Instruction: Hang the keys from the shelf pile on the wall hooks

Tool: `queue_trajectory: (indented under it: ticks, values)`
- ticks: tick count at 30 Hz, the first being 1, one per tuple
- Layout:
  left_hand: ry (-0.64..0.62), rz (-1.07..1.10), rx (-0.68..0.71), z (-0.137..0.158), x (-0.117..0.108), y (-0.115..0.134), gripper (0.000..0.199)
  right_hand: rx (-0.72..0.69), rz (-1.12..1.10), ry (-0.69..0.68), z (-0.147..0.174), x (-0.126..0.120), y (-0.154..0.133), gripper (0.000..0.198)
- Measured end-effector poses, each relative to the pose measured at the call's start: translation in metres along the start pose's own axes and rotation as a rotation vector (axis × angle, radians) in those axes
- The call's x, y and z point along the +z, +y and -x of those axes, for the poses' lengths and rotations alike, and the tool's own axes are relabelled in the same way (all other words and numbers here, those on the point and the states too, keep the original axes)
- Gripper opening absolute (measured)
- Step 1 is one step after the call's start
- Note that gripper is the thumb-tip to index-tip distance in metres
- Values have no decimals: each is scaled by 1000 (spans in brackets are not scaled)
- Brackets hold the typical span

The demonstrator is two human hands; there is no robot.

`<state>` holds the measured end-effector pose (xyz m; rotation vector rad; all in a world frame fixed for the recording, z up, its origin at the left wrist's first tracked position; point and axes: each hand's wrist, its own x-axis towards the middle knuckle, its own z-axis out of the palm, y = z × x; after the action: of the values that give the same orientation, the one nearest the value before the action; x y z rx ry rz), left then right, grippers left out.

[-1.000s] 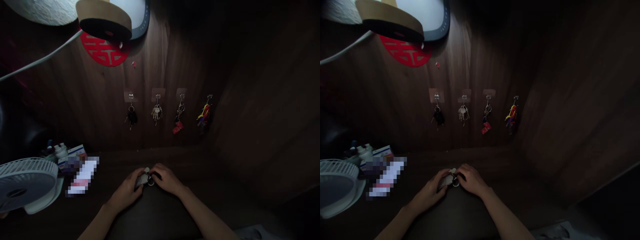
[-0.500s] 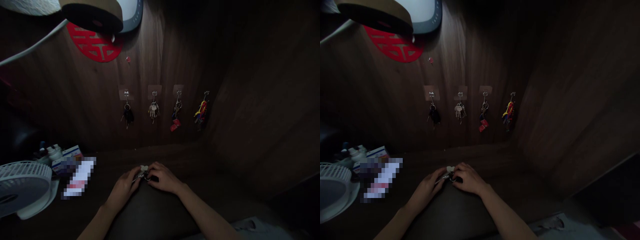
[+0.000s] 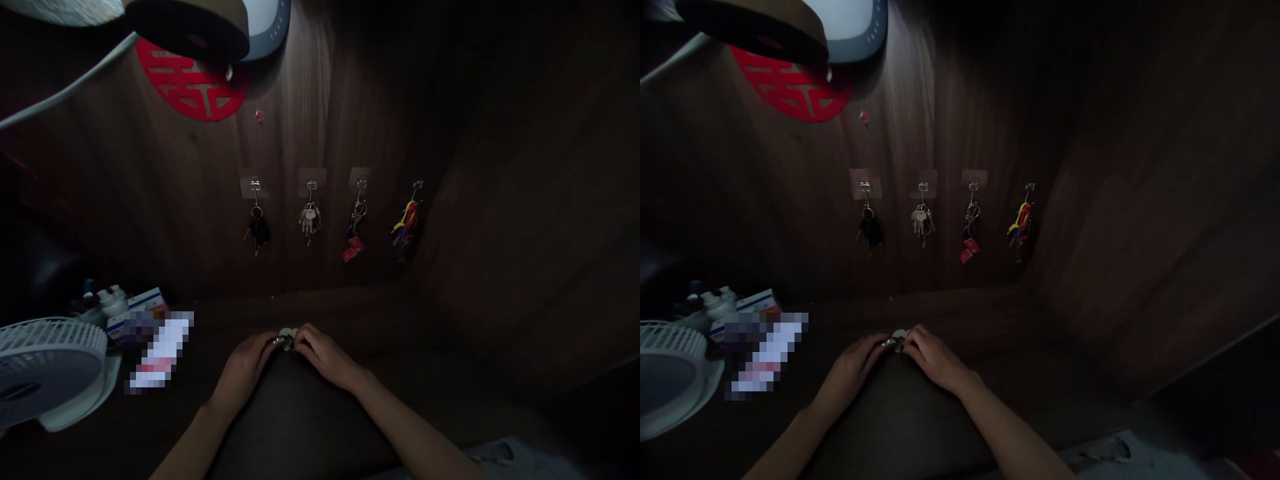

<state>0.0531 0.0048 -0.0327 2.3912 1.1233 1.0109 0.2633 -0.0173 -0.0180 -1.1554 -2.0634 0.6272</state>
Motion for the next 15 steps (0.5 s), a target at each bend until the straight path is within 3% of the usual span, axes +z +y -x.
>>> queue_trajectory:
  ticks: [4,7,10,15]
  values:
    - [-1,74,-68,-1,0,0,24,37,-124,78,-1,4,-1,16]
    - [34,81,-98,-1,0,-2,25,176,-323,134,-2,8,2,21]
    - [48,54,-85,-1,-1,-2,24,271,-555,199,-4,9,5,27]
    - [39,19,36,-4,-2,13,21,243,-786,245,-9,9,4,31]
